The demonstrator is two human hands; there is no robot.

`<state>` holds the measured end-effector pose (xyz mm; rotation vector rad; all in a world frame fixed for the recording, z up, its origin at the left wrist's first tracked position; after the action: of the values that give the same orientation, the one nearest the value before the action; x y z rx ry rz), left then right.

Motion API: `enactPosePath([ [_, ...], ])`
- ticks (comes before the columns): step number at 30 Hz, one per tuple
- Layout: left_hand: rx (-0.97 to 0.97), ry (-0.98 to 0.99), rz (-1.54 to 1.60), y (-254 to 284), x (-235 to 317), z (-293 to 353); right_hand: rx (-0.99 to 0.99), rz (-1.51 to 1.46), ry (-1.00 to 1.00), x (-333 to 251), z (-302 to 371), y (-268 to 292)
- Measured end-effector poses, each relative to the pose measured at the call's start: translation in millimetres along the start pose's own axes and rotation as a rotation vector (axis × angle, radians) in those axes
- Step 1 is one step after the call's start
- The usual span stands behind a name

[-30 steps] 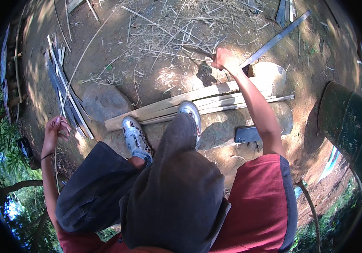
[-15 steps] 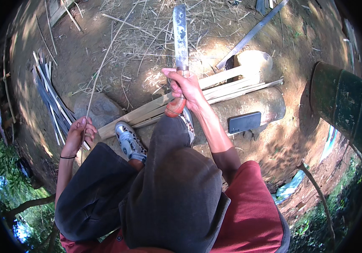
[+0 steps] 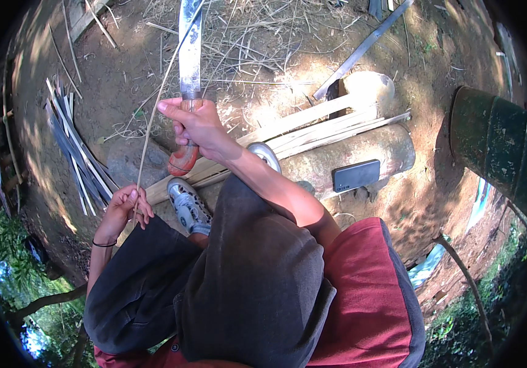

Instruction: The person shaves a thin strip of bamboo with a machete, repeatedly drawing the blade along the length of the strip while holding it by hand.

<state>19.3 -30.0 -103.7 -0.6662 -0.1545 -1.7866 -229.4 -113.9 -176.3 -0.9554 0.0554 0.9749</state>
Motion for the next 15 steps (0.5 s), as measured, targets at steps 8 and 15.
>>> enactPosePath([
  [8,-0.041,0.004,-0.059,-5,7,-1,0.018,0.054,0.067,13,-8,-6],
  [15,0.111,-0.159,-0.015,-15,43,-13,-0.049,0.076,0.106,20,-7,-41],
])
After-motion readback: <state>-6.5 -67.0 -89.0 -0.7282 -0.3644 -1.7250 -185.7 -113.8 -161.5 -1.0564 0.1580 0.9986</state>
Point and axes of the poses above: each hand's wrist, its own z-axis away from the middle knuckle, its own y-axis out of the back of the hand, x = y × z, the point moved 1 cm from there along -z, towards the middle knuckle, and after that the axes turned 2 degrees about z, right-handed, at the moved point
